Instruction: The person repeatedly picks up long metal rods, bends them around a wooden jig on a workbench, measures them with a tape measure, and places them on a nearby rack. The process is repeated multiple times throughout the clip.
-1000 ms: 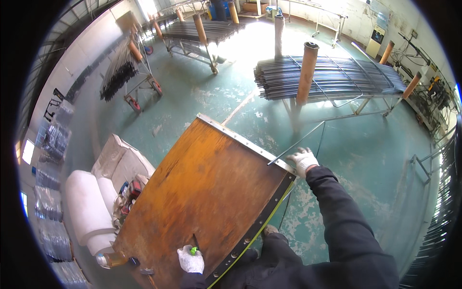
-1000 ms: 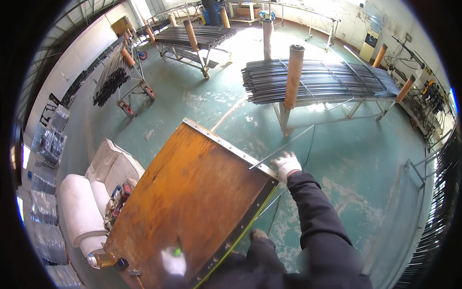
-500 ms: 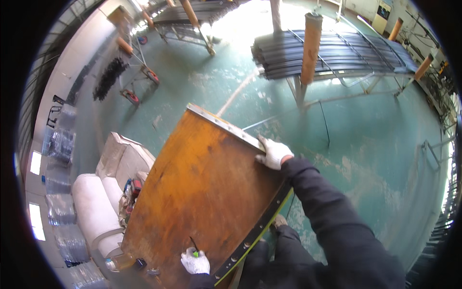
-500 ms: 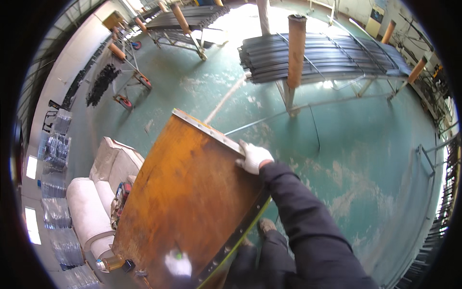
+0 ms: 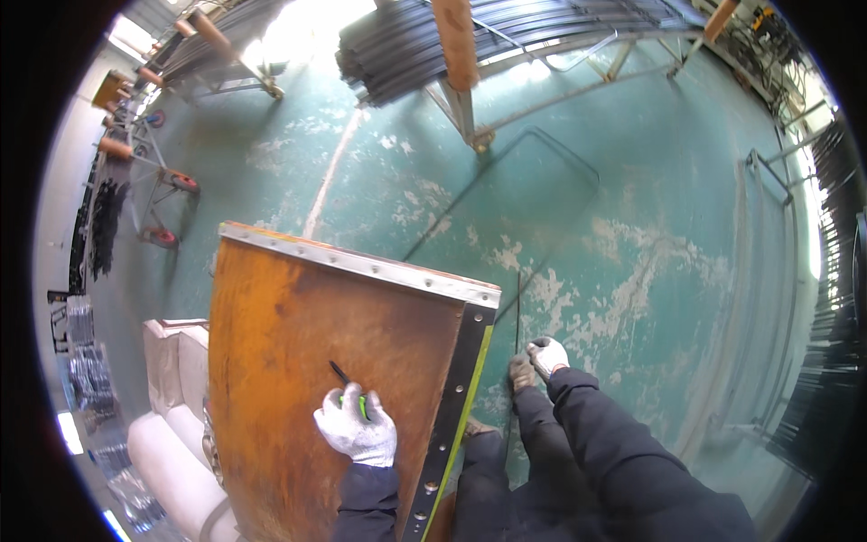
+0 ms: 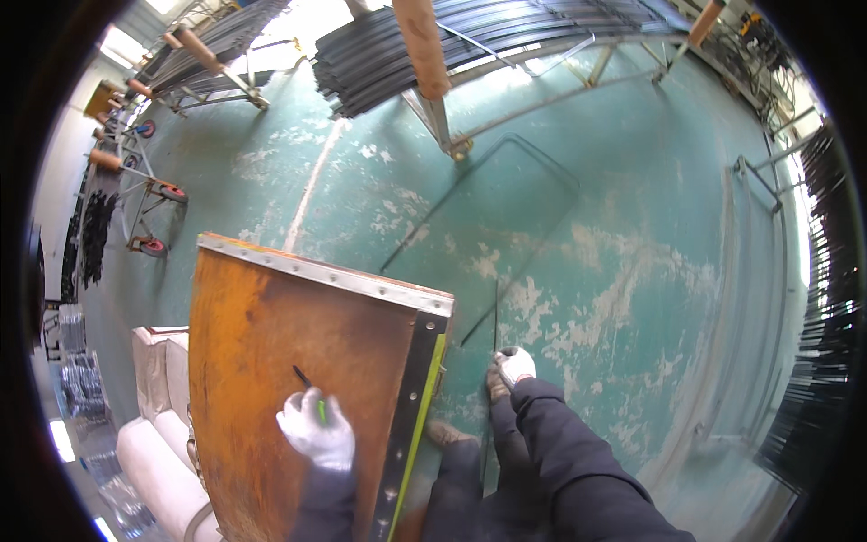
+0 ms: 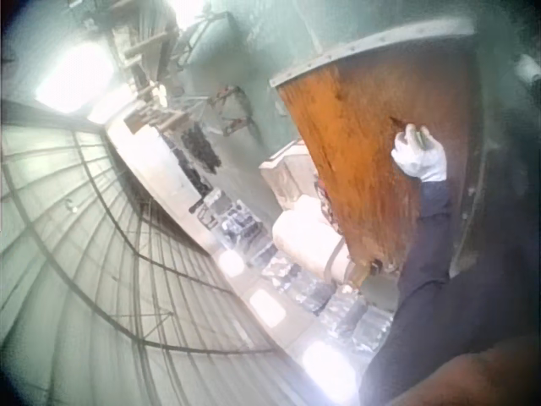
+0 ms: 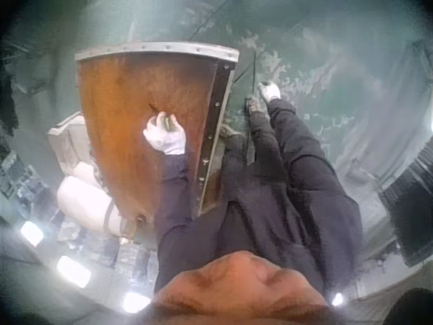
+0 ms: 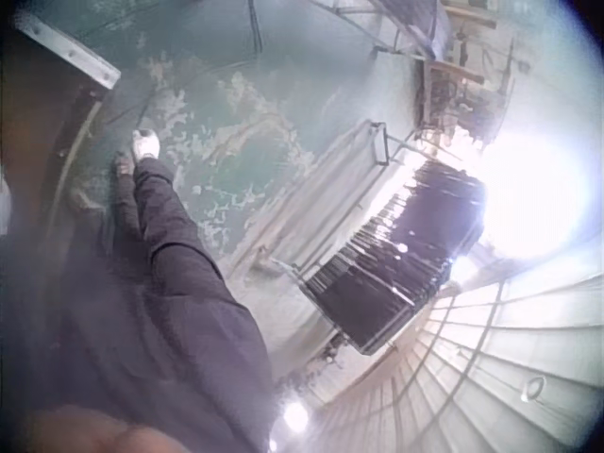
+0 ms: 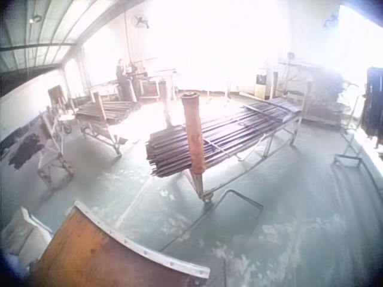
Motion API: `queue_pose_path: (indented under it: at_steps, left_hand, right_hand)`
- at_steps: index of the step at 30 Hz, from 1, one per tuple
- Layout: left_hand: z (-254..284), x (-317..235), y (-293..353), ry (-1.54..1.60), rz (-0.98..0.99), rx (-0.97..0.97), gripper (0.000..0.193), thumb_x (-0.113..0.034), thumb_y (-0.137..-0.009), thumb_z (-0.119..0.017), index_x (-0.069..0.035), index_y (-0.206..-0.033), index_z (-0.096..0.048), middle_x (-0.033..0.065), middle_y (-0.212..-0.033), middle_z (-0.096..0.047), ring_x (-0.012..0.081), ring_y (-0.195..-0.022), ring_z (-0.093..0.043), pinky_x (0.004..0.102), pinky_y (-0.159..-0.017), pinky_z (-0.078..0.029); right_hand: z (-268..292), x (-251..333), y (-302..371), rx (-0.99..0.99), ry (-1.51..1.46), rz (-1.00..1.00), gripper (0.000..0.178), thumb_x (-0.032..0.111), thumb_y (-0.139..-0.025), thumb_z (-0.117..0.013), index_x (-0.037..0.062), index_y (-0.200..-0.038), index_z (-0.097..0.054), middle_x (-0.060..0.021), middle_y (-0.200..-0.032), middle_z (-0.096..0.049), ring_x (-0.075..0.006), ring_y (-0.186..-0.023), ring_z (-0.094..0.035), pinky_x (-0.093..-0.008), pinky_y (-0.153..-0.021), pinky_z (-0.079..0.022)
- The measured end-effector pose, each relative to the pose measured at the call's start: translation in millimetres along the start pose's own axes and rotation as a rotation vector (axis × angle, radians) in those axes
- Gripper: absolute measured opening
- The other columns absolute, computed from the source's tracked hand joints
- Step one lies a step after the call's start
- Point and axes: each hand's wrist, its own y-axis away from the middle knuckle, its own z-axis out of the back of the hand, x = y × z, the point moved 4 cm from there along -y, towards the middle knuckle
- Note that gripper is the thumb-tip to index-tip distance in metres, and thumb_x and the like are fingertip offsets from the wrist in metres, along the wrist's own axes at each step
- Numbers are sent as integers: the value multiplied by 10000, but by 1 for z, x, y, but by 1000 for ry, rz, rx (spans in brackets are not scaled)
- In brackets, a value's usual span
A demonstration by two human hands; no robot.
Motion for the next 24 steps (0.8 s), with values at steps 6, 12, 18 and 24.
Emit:
queue_pose_path:
  at_steps: [6,12,18,24]
  left_hand:
    - [-33,-23,-3,-101,-4,-88,224,-185,-1014,-814,-73,-1207,-810,267,-1303,-733,451,-1100,-638,576,-930,-512]
    - [-42,-35,-9,-168,-110,-76,234,-178,-1111,-820,-40,-1299,-808,171,-1259,-739,313,-1167,-717,465,-1080,-601]
    - [-52,-34,-14,-193,-73,-33,254,-201,-1114,-809,-40,-1311,-799,179,-1278,-734,324,-1183,-715,476,-1080,-603]
    - [-65,-36,-18,-199,-48,1,275,-223,-1117,-798,-40,-1322,-791,188,-1297,-728,334,-1199,-713,487,-1079,-605]
  right_hand:
    - [-50,-32,-38,5,110,-59,439,367,-1042,-832,36,-1328,-870,-212,-1305,-876,-352,-1269,-820,-435,-1132,-613]
    - [-66,-89,-163,-52,87,-203,400,346,-1022,-848,56,-1295,-887,-202,-1273,-886,-371,-1256,-829,-452,-1123,-621]
    - [-88,-107,-300,-85,263,-148,490,439,-1031,-802,29,-1288,-878,-258,-1286,-857,-441,-1288,-797,-490,-1123,-625]
    - [-103,-108,-423,-257,321,-181,646,589,-1044,-794,-11,-1271,-872,-297,-1332,-836,-477,-1289,-789,-524,-1139,-613]
